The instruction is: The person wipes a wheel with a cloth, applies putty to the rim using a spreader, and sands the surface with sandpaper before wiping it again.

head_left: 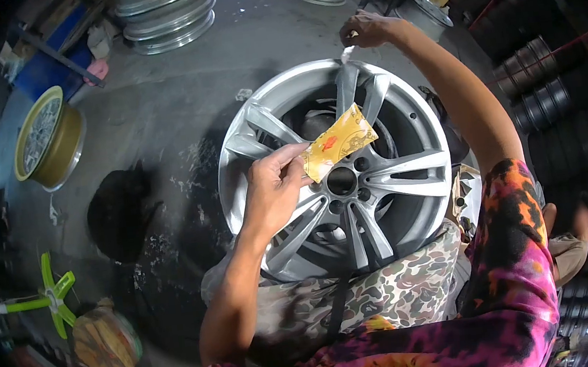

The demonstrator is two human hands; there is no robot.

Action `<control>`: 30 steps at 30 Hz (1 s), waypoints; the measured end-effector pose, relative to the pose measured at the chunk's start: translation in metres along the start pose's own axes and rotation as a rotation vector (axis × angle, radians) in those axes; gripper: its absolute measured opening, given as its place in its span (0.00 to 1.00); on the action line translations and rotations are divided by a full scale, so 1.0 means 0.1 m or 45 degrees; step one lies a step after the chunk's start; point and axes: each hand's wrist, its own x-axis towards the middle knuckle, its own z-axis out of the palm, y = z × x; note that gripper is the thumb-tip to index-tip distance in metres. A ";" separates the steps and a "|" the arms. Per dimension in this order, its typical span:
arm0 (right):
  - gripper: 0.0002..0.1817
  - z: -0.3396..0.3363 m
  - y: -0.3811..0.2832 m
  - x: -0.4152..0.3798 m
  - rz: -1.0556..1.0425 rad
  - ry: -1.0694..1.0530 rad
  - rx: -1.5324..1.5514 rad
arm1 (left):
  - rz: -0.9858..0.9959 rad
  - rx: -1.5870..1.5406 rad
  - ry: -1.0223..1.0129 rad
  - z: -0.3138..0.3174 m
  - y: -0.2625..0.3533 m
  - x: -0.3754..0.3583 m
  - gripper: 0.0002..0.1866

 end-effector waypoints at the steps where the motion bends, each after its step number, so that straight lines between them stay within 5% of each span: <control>1: 0.09 0.08 0.06 0.06 -0.051 0.078 0.000 | 0.000 0.002 -0.007 0.00 -0.01 0.01 0.17; 22: 0.10 0.18 0.40 -0.77 -0.018 0.225 -0.210 | 0.039 -0.038 -0.014 -0.02 0.01 0.01 0.17; 24: 0.09 0.25 0.51 -0.95 0.304 0.215 0.714 | 0.018 -0.029 -0.009 -0.02 0.04 0.00 0.17; 25: 0.09 0.30 0.47 -1.00 0.306 0.215 0.707 | 0.022 -0.034 -0.010 -0.03 0.03 0.00 0.17; 27: 0.09 0.45 0.38 -1.13 0.766 0.326 1.423 | 0.042 -0.070 -0.032 -0.04 -0.03 0.00 0.17; 30: 0.09 0.61 0.21 -1.10 0.744 0.377 1.828 | 0.035 -0.023 -0.048 -0.05 -0.02 -0.02 0.17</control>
